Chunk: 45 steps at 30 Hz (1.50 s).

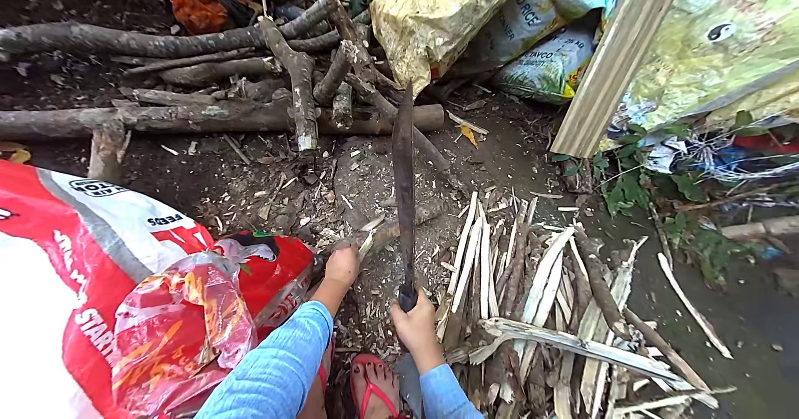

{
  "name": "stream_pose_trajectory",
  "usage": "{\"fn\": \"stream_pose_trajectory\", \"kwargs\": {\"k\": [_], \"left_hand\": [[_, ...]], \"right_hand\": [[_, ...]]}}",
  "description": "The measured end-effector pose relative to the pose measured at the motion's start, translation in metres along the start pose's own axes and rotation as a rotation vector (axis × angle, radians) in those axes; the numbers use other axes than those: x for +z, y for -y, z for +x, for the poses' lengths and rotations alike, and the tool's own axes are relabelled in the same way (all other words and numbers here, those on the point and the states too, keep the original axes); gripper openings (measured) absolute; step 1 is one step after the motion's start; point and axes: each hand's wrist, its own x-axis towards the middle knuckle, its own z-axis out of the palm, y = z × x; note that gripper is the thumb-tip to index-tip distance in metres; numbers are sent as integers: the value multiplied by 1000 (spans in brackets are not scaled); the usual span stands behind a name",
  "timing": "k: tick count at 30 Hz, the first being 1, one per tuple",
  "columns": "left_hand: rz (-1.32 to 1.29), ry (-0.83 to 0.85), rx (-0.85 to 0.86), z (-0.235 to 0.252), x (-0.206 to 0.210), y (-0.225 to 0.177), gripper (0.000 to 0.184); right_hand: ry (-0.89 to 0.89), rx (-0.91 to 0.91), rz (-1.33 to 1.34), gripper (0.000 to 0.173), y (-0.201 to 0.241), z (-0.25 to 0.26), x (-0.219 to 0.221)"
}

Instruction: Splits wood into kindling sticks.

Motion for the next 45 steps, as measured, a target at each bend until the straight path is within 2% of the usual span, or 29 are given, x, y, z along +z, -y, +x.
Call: {"fn": "stream_pose_trajectory", "kwargs": {"k": [2,5,8,11,13,17,20,24,28,36,45], "left_hand": [[-12,-8,2,0,2,0,35],[-23,-20,9,1,7,-1,44],[-4,3,5,-2,7,-8,49],[19,26,-11,-4,7,-14,53],[-2,22,17,-7,5,-15,54],[-156,-36,270,-16,23,-21,38],[-274,14,387,-11,52,-36,35],[-259,119,351,-3,81,-53,33],[-256,115,312,3,104,-53,34],[-259,82,311,1,104,-53,34],[-157,92,311,-5,99,-55,32]], "right_hand": [[4,34,-47,42,-12,-1,6],[194,273,-213,46,-46,0,8],[305,420,-108,44,-89,2,10],[278,437,114,37,-93,-9,-2],[247,430,187,39,-90,-21,-15],[157,388,179,46,-95,-50,-43],[105,411,172,45,-94,-72,-55],[93,384,60,47,-102,-94,-63],[108,357,-126,46,-109,-106,-63],[29,317,-127,48,-121,-113,-49],[181,425,-143,48,-123,-107,-50]]}}
